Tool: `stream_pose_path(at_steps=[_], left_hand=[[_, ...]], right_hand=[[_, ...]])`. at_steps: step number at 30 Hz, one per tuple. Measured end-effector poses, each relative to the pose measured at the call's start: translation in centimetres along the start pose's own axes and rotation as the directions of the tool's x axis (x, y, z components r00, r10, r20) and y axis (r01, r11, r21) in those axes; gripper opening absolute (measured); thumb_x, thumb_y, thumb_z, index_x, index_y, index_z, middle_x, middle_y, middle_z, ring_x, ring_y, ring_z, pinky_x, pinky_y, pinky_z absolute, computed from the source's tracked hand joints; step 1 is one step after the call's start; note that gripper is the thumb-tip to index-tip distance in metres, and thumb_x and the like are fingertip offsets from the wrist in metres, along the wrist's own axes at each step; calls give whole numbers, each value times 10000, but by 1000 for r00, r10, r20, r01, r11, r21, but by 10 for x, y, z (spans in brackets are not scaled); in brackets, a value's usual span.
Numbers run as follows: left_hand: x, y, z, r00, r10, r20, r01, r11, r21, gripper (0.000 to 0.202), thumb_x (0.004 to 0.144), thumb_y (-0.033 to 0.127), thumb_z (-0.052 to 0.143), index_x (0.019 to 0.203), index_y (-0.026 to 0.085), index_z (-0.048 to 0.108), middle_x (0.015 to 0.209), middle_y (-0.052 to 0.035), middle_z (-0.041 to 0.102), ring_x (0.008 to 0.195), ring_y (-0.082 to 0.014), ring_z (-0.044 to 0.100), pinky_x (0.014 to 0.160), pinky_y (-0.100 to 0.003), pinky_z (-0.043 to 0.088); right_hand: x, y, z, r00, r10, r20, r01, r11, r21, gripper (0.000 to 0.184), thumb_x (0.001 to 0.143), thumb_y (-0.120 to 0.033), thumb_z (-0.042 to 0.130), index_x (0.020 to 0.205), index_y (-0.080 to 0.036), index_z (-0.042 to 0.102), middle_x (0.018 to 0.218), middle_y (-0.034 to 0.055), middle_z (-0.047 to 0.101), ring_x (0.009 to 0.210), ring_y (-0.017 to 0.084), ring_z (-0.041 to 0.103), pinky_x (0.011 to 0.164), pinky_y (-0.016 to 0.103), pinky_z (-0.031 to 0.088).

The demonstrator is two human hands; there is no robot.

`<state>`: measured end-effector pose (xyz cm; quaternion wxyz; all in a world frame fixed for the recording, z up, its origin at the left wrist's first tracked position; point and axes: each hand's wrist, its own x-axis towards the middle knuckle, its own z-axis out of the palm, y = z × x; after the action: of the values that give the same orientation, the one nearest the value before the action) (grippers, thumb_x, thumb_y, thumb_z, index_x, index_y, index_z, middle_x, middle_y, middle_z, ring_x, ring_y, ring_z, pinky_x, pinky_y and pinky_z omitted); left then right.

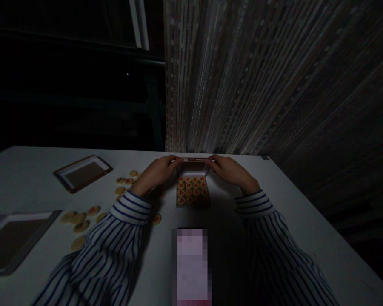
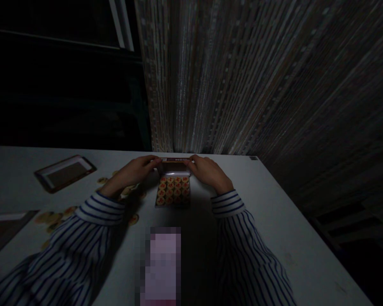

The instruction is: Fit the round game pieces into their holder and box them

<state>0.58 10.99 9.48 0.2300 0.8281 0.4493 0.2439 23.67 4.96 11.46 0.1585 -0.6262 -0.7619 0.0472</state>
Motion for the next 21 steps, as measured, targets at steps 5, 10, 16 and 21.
stream_pose_path(at_steps=[5, 10, 16, 21], left_hand=[[-1, 1, -3, 1000, 4, 1, -4, 1000, 30, 516, 840, 555, 306, 1016, 198, 635, 1027, -73, 668, 931, -227, 599, 806, -294, 425], [-4, 4, -6, 1000, 0, 18, -1, 999, 34, 511, 842, 543, 313, 1014, 182, 632, 1010, -79, 670, 909, -226, 603, 795, -299, 428], [-6, 6, -9, 999, -1, 33, -1, 998, 69, 513, 845, 538, 310, 1022, 178, 630, 1010, -80, 673, 899, -223, 610, 789, -288, 434], [-6, 7, -10, 999, 3, 53, -8, 997, 79, 522, 844, 545, 305, 1008, 172, 632, 1005, -88, 670, 899, -224, 608, 784, -289, 435]], right_hand=[[0, 0, 0, 1000, -11, 1, 11, 1000, -6, 456, 915, -505, 286, 1046, -192, 590, 1006, 95, 672, 930, 207, 616, 756, 284, 429], [-1, -2, -2, 1000, -9, 9, 9, 1000, -8, 433, 915, -490, 305, 1048, -196, 592, 1008, 95, 670, 931, 214, 612, 755, 296, 426], [-2, -3, -3, 1000, -22, 21, 22, 1000, -15, 436, 916, -490, 300, 1052, -195, 591, 1001, 89, 673, 920, 207, 616, 752, 286, 425], [-2, -2, -3, 999, -26, 36, 27, 999, -26, 442, 916, -489, 303, 1060, -186, 590, 1004, 95, 670, 924, 205, 613, 761, 281, 419]])
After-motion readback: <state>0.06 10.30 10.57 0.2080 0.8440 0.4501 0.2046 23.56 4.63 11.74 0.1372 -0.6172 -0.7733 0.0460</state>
